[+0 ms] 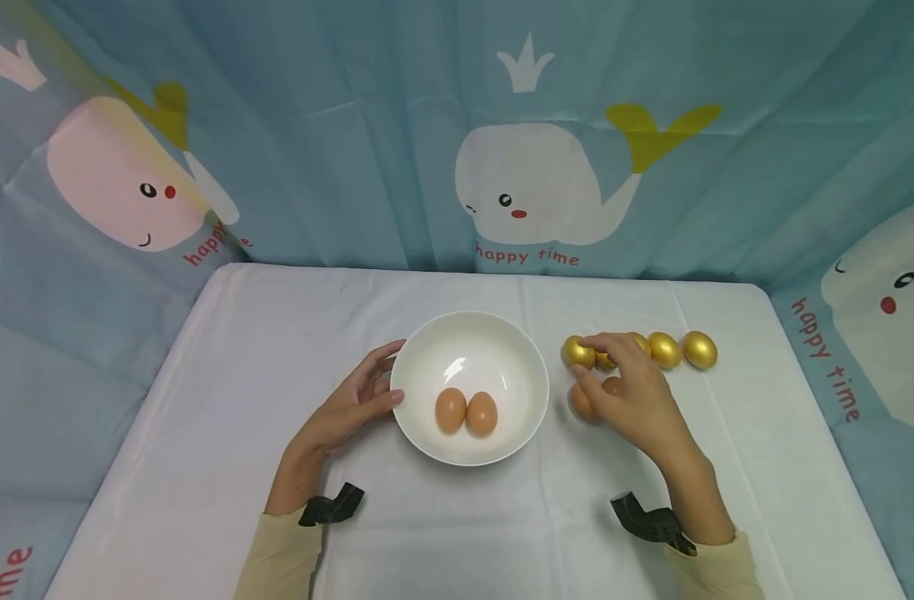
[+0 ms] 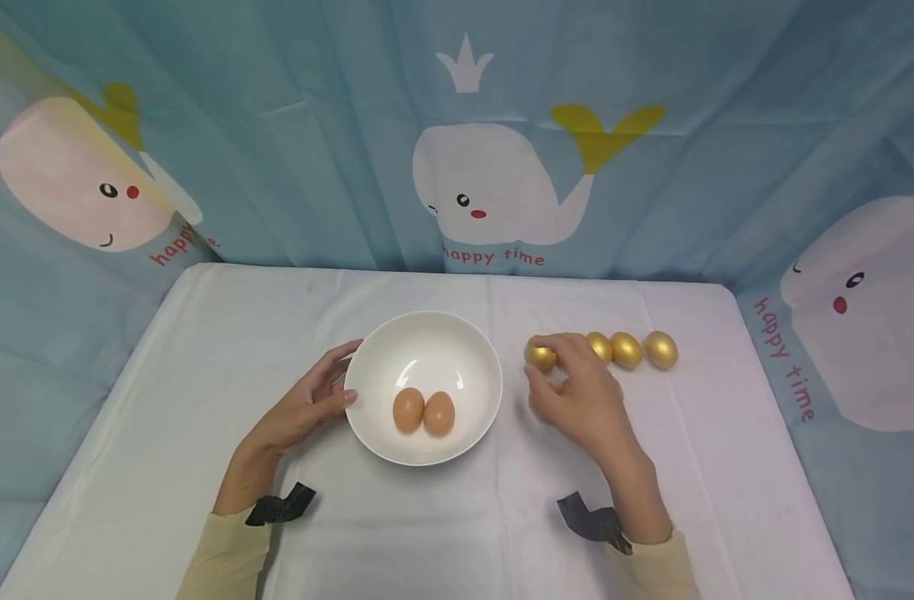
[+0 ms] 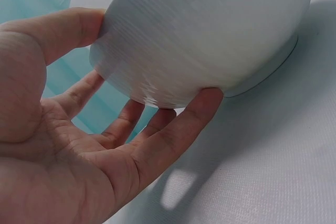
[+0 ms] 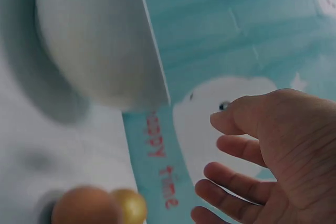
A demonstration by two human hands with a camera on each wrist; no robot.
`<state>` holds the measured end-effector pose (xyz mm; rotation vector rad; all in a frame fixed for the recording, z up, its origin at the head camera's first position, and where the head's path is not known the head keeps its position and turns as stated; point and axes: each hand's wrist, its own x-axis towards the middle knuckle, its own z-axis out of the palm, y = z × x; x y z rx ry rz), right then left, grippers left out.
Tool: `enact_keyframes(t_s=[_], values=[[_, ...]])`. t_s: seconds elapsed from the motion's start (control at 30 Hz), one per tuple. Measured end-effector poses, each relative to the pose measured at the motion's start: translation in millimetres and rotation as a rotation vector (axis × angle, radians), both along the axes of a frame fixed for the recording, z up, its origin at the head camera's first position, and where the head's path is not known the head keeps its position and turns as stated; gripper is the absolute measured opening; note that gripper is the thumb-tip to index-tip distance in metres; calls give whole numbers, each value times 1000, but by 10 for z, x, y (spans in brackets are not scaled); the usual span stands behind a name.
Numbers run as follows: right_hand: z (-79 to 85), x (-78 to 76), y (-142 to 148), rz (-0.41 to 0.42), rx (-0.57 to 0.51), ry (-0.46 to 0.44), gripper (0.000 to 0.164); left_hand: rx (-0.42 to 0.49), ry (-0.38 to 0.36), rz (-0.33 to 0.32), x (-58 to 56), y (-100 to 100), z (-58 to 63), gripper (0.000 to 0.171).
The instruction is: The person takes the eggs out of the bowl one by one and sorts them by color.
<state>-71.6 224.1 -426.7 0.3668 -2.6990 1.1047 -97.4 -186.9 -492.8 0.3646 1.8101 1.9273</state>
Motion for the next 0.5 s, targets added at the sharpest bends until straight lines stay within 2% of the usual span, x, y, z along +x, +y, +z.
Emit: enact_keyframes(t_s=[0.2, 0.5], values=[[90, -34, -195, 55, 32, -56, 33, 1, 0, 0, 21, 4, -6, 77], [223, -132, -444, 191, 18, -151, 37, 10, -5, -9, 4, -7, 7, 76]])
